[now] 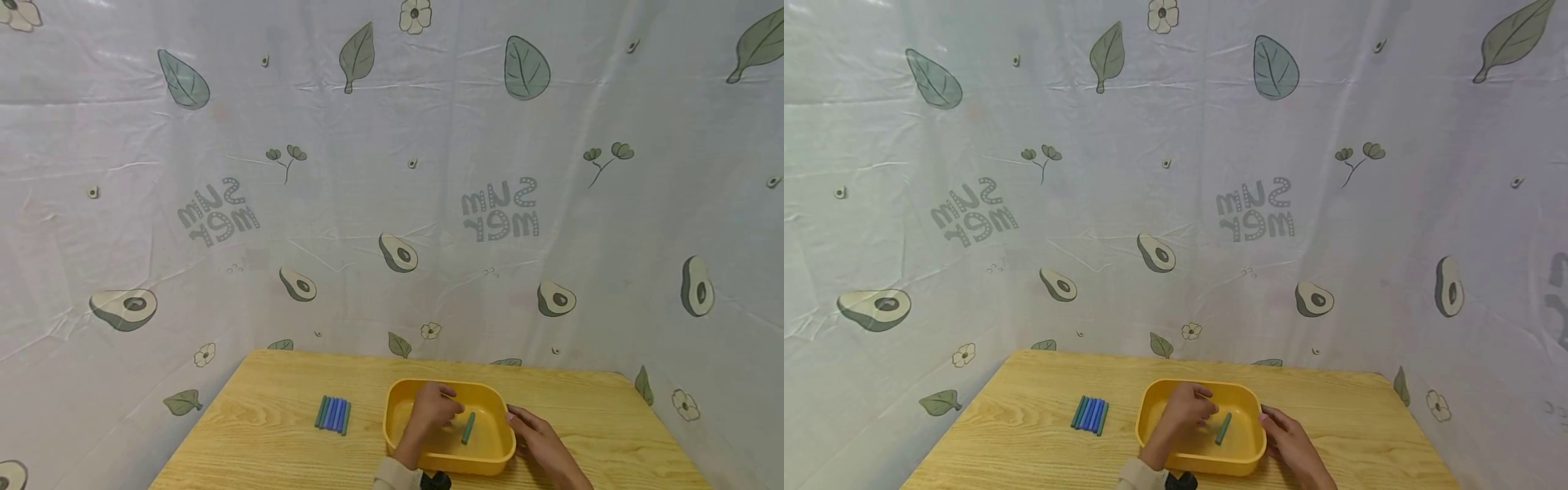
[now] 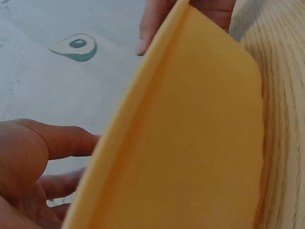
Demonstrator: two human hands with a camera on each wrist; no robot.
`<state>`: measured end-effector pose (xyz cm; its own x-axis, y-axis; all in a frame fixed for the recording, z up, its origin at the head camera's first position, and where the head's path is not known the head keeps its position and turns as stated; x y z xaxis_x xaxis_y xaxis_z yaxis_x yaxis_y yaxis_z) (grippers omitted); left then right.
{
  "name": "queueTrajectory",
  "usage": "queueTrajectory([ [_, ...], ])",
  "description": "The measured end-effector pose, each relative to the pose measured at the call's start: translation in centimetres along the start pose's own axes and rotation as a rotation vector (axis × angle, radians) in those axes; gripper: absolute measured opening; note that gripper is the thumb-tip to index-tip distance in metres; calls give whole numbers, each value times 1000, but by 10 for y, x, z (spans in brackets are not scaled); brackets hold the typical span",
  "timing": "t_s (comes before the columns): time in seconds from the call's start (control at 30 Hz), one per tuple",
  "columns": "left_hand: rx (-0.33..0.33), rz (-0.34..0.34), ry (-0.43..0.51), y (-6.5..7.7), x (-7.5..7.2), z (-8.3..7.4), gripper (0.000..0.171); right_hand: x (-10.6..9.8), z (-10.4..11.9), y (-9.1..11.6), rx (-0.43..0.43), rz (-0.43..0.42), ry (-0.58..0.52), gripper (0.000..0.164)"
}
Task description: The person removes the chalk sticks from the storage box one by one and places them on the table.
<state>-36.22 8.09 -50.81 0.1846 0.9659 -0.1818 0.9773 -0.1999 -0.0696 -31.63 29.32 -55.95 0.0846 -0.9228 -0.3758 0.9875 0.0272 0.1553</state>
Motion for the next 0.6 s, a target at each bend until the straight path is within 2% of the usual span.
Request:
queueTrajectory([
  [0.13, -34, 6, -31, -2, 8, 3, 29, 1, 1, 0, 0, 3, -1, 69],
  [0.33, -46, 7, -149, -7, 17, 4, 24, 1, 1, -2, -3, 15, -8, 70],
  [0.43, -60, 6, -161, -7, 20, 4, 22, 1, 1, -2, -13, 31, -7, 73],
  [0.53, -64, 14, -163, -11, 26, 10, 19, 0, 1, -2, -18, 33, -6, 74],
  [0.6, -48, 8, -189, -19, 31, 21, 9, -1, 1, -3, -17, 25, -6, 73],
])
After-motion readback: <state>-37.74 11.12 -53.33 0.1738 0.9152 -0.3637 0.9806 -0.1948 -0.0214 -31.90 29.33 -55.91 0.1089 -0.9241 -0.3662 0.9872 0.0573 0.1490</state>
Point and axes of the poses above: each hand's wrist, its own y-axis away from the middle knuckle, its own x-axis out of the palm, z = x × y, the point moved 10 cm from there along -y, towards the middle knuckle, and after that the axes turned 10 degrees about y, right-handed, at the moved point
